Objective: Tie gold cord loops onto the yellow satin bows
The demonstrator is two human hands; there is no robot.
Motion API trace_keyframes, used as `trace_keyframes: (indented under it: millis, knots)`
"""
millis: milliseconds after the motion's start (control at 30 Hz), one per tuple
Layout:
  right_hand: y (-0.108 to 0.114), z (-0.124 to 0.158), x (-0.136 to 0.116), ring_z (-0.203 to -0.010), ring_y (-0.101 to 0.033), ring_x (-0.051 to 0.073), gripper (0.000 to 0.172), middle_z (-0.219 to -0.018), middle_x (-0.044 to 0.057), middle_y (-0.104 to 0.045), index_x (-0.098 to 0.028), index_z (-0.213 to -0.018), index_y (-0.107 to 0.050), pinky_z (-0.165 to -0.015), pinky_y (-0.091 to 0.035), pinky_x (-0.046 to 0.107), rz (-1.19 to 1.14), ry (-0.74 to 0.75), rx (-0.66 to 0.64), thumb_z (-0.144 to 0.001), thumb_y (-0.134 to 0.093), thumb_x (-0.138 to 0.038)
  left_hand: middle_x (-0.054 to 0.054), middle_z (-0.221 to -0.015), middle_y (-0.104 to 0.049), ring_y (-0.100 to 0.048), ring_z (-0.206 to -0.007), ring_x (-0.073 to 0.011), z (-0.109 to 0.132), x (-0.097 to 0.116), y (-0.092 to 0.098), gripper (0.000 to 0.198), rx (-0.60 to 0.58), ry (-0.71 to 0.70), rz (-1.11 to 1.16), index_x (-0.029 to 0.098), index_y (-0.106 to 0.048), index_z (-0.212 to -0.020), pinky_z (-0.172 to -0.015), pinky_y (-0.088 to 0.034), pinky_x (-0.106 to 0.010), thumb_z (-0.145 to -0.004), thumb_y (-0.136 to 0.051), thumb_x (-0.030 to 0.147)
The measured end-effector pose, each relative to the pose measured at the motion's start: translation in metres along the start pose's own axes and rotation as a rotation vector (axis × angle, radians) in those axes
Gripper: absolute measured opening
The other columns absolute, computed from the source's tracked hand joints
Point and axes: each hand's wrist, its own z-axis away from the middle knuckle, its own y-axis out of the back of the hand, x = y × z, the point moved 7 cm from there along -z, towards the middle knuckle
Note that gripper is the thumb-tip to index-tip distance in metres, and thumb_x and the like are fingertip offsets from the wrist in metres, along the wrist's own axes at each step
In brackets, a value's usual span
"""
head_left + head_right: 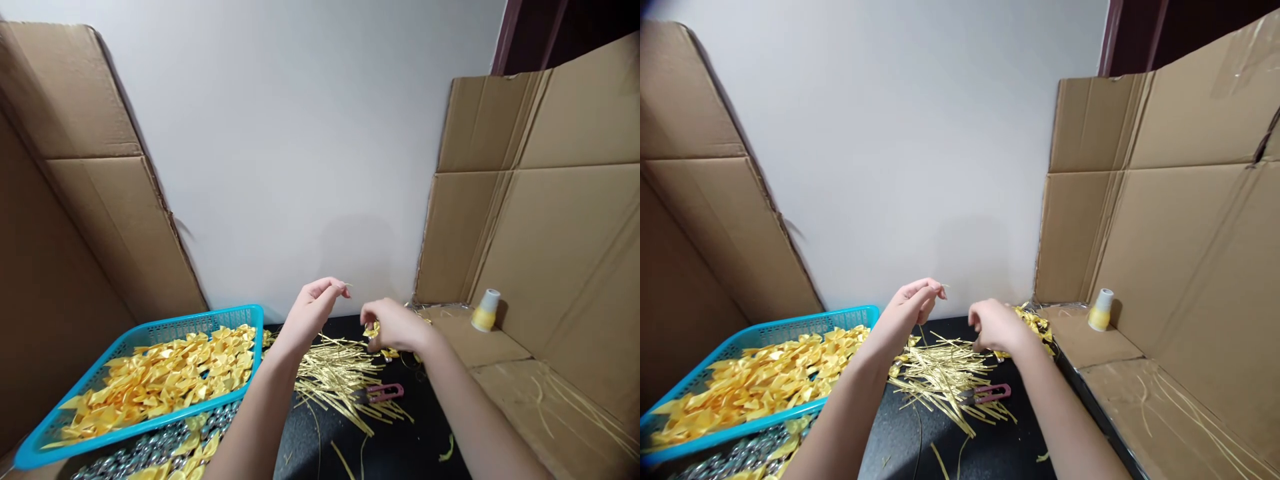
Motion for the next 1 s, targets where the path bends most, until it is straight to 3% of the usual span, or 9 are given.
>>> trace_keyframes:
  millis: [133,200,367,433,533,633,733,867,1000]
  knots:
    - [-0.069,-0.002,0.007,-0.04,-0.046,0.008,0.03,-0.051,-0.007,-0.056,-0.02,-0.047,-0.057,-0.041,-0.034,0.021,0.011,-0.039,-0.287,-0.036,-0.085,-0.018,0.01,-0.046,-0.02,-0.014,-0.044,-0.0103,-0.002,-0.003,-0.001,0.024,0.005,0.001,0.056,0.02,-0.061,-0.073,-0.048,-0.014,-0.026,-0.085,-0.054,0.04]
    - [-0.089,0.007,0.019,-0.034,-0.039,0.007,0.035,-0.04,-0.009,-0.047,-0.02,-0.039,-0.051,-0.037,-0.03,0.021,0.026,-0.077,-0.374,-0.033,-0.086,-0.021,0.01,-0.045,-0.022,-0.018,-0.043,-0.0099,-0.002,-0.002,0.0,0.025,0.013,-0.01,0.078,0.02,-0.064,-0.075,-0.047,-0.018,-0.025,-0.086,-0.054,0.04]
    - [-0.095,0.032,0.048,-0.04,-0.04,0.007,0.026,-0.044,-0.008,-0.048,-0.019,-0.045,-0.055,-0.041,-0.029,0.02,-0.009,-0.125,-0.352,-0.044,-0.08,-0.015,-0.001,-0.063,-0.062,-0.056,-0.063,-0.0128,0.001,0.004,-0.003,0.023,-0.004,-0.015,0.143,0.017,-0.066,-0.074,-0.064,-0.043,-0.025,-0.085,-0.058,0.035]
    - [-0.094,0.037,0.051,-0.043,-0.042,0.008,0.023,-0.045,-0.007,-0.049,-0.019,-0.045,-0.055,-0.043,-0.03,0.02,-0.044,-0.128,-0.323,-0.047,-0.078,-0.017,-0.004,-0.07,-0.067,-0.061,-0.069,-0.0149,0.003,0.004,-0.006,0.024,-0.035,0.007,0.203,0.016,-0.067,-0.078,-0.069,-0.047,-0.027,-0.083,-0.061,0.038]
    - [-0.093,0.041,0.051,-0.043,-0.042,0.009,0.023,-0.044,-0.005,-0.047,-0.019,-0.043,-0.053,-0.042,-0.028,0.023,-0.107,-0.122,-0.279,-0.046,-0.076,-0.016,-0.002,-0.065,-0.064,-0.056,-0.057,-0.012,0.005,0.003,-0.009,0.026,-0.053,0.028,0.251,0.015,-0.067,-0.08,-0.059,-0.044,-0.025,-0.082,-0.062,0.04]
    - [-0.081,0.043,0.052,-0.044,-0.045,0.012,0.022,-0.047,-0.004,-0.052,-0.02,-0.048,-0.053,-0.042,-0.028,0.025,-0.207,-0.109,-0.201,-0.048,-0.072,-0.009,0.003,-0.053,-0.054,-0.037,-0.043,-0.0074,0.005,0.004,-0.006,0.025,-0.027,0.007,0.222,0.015,-0.067,-0.079,-0.046,-0.029,-0.022,-0.084,-0.058,0.038]
    - [-0.05,0.039,0.057,-0.05,-0.051,0.013,0.024,-0.056,-0.002,-0.057,-0.021,-0.06,-0.05,-0.045,-0.034,0.024,-0.336,-0.095,-0.096,-0.053,-0.07,-0.009,0.007,-0.048,-0.036,-0.024,-0.045,-0.008,0.006,0.006,-0.001,0.025,0.004,-0.015,0.194,0.016,-0.067,-0.077,-0.046,-0.017,-0.023,-0.085,-0.056,0.037]
    - [0.004,0.022,0.056,-0.05,-0.052,0.013,0.02,-0.054,-0.006,-0.05,-0.021,-0.08,-0.049,-0.05,-0.04,0.025,-0.513,-0.077,0.011,-0.073,-0.064,-0.031,0.008,-0.052,-0.025,-0.016,-0.048,-0.0096,0.006,0.007,0.002,0.026,0.019,-0.033,0.163,0.018,-0.066,-0.077,-0.049,-0.012,-0.025,-0.085,-0.056,0.04]
    - [0.041,0.006,0.03,-0.06,-0.053,0.012,0.046,-0.084,0.001,-0.055,-0.019,-0.118,-0.042,-0.063,-0.047,0.031,-0.686,-0.012,0.181,-0.086,-0.049,-0.051,0.008,-0.054,-0.022,-0.014,-0.05,-0.011,0.007,0.008,0.0,0.026,0.007,-0.037,0.128,0.019,-0.066,-0.077,-0.05,-0.011,-0.027,-0.086,-0.054,0.041]
